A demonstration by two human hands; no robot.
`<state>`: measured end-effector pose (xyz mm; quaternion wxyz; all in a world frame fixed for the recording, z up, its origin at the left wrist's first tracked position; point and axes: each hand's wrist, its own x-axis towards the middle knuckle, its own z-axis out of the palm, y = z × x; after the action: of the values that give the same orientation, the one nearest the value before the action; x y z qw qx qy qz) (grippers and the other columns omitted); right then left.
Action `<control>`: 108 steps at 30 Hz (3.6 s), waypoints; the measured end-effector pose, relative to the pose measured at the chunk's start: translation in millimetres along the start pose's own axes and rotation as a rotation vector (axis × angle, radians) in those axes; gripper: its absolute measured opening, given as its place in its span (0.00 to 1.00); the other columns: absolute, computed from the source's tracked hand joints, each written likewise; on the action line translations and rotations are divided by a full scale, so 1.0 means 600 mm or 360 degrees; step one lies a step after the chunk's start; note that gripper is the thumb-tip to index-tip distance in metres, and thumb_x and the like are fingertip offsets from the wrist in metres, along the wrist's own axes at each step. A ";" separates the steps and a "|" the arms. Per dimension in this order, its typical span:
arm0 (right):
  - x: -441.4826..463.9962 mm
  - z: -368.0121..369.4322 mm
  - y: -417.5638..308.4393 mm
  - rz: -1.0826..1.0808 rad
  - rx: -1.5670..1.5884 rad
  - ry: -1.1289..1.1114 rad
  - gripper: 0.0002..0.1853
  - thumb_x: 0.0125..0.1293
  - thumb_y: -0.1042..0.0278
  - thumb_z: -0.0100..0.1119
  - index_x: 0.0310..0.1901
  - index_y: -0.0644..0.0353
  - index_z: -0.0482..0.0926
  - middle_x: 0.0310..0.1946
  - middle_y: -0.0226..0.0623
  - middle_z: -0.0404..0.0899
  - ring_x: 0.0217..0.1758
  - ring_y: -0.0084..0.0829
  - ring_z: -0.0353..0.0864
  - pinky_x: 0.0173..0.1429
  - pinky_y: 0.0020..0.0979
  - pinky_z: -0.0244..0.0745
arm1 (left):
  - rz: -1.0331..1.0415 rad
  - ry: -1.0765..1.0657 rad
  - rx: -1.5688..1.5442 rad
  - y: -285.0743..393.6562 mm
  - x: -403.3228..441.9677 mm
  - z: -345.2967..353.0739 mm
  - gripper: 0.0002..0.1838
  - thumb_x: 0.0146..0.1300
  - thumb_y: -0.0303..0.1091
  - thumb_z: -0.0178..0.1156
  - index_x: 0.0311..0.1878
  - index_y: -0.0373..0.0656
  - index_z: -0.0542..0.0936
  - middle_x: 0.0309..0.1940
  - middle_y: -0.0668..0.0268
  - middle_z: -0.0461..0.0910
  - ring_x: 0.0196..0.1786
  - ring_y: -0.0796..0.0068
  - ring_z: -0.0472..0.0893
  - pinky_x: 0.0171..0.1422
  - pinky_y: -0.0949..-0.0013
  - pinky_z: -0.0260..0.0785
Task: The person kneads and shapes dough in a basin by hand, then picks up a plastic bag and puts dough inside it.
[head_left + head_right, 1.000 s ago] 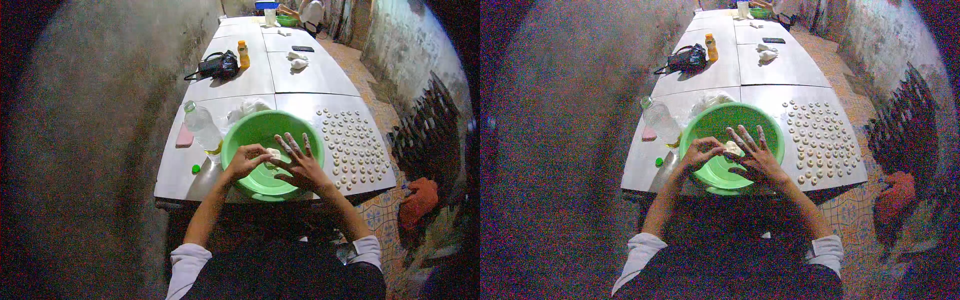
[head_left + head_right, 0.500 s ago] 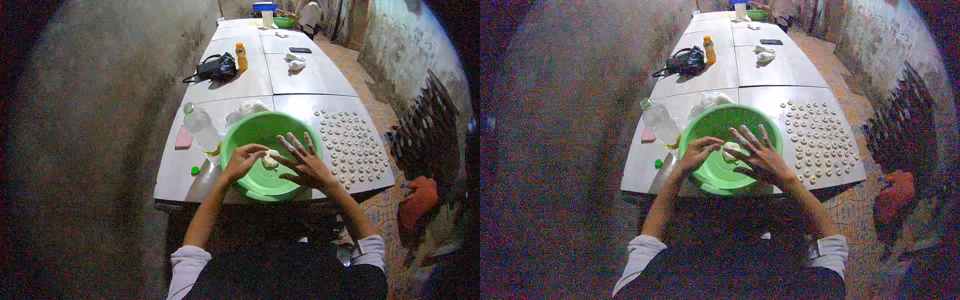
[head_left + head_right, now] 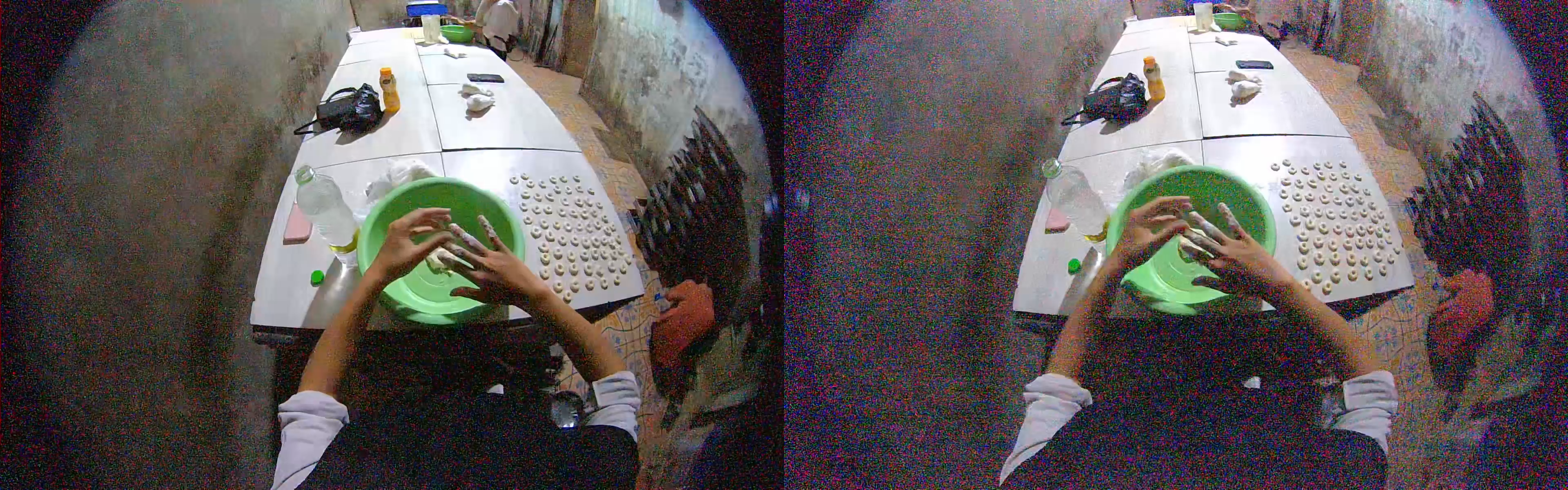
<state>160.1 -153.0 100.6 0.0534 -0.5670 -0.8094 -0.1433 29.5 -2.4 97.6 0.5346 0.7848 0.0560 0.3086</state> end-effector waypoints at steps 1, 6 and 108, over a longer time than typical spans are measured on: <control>0.000 0.005 0.000 -0.0037 0.0036 0.0080 0.31 0.57 0.42 0.45 0.59 0.51 0.60 0.62 0.35 0.55 0.68 0.36 0.45 0.67 0.56 0.31 | -0.0012 -0.0126 0.0047 0.001 -0.001 -0.001 0.24 0.48 0.34 0.65 0.50 0.42 0.71 0.42 0.64 0.76 0.41 0.76 0.76 0.50 0.70 0.69; -0.006 -0.005 -0.007 -0.0062 0.0018 0.0056 0.28 0.57 0.42 0.46 0.53 0.54 0.68 0.60 0.35 0.57 0.68 0.36 0.46 0.67 0.56 0.32 | -0.0216 -0.0389 0.0004 0.000 -0.003 -0.010 0.20 0.48 0.31 0.65 0.46 0.39 0.73 0.40 0.65 0.76 0.44 0.76 0.75 0.49 0.72 0.69; 0.156 0.168 0.098 0.0896 0.1140 -0.0088 0.08 0.49 0.74 0.58 0.33 0.59 0.80 0.27 0.39 0.80 0.28 0.25 0.79 0.33 0.26 0.73 | -0.0086 0.0993 0.0788 -0.082 -0.170 -0.033 0.38 0.44 0.23 0.57 0.61 0.36 0.53 0.59 0.50 0.56 0.62 0.58 0.57 0.66 0.65 0.49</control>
<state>189.6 -20.7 37.8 0.2613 -0.7144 -0.6234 0.1811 -51.5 -8.4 16.0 0.2945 0.7568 0.3089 0.4950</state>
